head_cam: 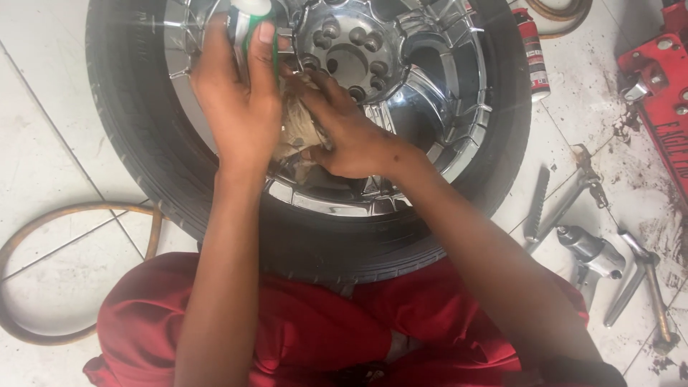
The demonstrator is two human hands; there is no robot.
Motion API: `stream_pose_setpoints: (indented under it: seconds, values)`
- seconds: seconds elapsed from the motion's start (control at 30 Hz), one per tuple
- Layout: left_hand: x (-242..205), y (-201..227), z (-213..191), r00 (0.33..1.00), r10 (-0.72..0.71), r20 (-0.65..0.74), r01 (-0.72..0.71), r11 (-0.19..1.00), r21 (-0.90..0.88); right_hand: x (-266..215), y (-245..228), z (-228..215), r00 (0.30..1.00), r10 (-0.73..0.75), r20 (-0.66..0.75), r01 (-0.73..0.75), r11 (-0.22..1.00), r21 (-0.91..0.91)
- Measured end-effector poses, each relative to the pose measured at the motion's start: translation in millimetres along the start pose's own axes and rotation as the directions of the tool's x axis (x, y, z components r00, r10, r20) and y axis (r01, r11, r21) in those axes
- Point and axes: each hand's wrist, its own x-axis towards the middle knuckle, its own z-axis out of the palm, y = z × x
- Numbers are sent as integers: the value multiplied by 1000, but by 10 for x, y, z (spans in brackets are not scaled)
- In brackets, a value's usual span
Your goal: Cleaning and polishing a chrome car rim using a rag and polishing compound.
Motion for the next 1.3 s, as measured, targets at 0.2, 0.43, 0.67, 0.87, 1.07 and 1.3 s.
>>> stream_pose_setpoints:
  seconds: [0.2,0.43,0.67,0.87,1.07,1.3]
  values:
    - [-15,-8,12,1000,3,-14,-3,999,41,55,-252,138,992,80,-93,-103,956,-276]
    - [-4,-12,22,1000,-2,-8,2,1000,30,-14,-105,114,987,-19,-160,0,993,-121]
    - [6,0,3,1000,2,-8,-2,1000,20,31,-114,79,980,-81,-184,47,982,-182]
    - [-4,-34,20,1000,20,4,-21,999,34,59,-344,-58,990,15,-137,-33,991,-128]
    - [41,71,4,1000,22,7,-22,1000,1,82,-293,-131,994,52,-97,-56,998,-41]
    - [20,2,19,1000,17,17,-17,999,29,126,-316,-167,997,41,-63,-50,988,-144]
